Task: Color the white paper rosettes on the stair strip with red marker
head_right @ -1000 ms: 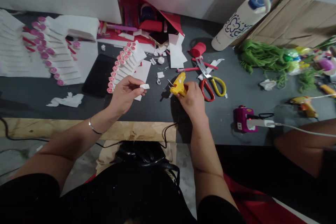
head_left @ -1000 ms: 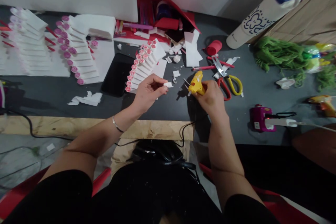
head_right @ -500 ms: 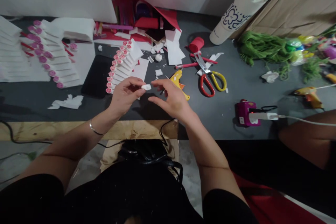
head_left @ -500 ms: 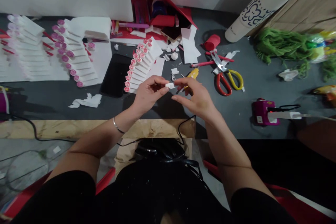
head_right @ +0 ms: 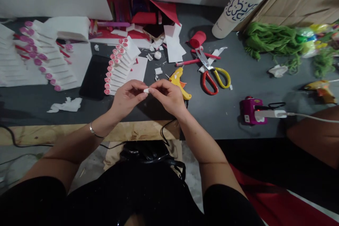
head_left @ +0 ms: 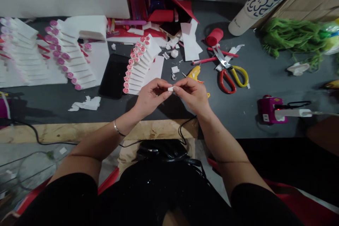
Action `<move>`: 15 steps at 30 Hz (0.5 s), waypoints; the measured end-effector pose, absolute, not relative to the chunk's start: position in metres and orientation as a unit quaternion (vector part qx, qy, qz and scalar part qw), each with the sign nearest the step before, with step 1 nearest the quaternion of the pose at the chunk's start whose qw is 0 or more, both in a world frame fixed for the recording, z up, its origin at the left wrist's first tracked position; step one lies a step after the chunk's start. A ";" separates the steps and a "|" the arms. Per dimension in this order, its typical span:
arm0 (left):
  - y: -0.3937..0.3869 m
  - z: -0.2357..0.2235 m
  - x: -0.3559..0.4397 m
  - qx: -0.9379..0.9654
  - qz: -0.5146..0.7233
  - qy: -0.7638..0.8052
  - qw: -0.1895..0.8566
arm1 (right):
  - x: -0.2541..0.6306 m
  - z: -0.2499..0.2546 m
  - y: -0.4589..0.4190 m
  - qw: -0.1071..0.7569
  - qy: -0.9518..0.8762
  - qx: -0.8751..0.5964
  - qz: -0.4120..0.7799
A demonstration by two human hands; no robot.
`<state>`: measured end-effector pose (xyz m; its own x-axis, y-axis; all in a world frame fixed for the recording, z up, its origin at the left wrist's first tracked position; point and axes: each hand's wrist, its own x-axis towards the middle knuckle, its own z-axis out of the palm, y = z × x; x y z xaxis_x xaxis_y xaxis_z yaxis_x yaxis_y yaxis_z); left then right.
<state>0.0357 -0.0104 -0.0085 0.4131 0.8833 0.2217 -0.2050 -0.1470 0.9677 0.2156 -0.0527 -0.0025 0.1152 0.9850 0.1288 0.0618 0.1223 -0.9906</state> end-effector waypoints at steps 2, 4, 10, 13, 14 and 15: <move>-0.012 -0.007 0.036 0.593 0.449 0.287 0.603 | 0.215 -0.003 -0.053 0.552 -0.510 -0.513 0.415; -0.013 -0.005 0.037 0.582 0.435 0.291 0.623 | 0.215 -0.002 -0.054 0.550 -0.513 -0.523 0.401; -0.015 -0.002 0.039 0.548 0.413 0.319 0.654 | 0.216 0.004 -0.058 0.508 -0.548 -0.548 0.377; -0.015 -0.002 0.039 0.530 0.421 0.312 0.666 | 0.217 0.004 -0.059 0.505 -0.546 -0.545 0.386; -0.015 -0.002 0.040 0.522 0.425 0.308 0.673 | 0.217 0.002 -0.059 0.508 -0.544 -0.539 0.393; -0.014 -0.002 0.040 0.512 0.427 0.304 0.680 | 0.217 0.001 -0.059 0.514 -0.544 -0.529 0.400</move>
<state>0.0396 -0.0141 -0.0023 0.4495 0.8929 0.0237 -0.2697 0.1104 0.9566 0.2174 -0.0587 0.0010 0.0896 0.9866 0.1362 0.1644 0.1202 -0.9790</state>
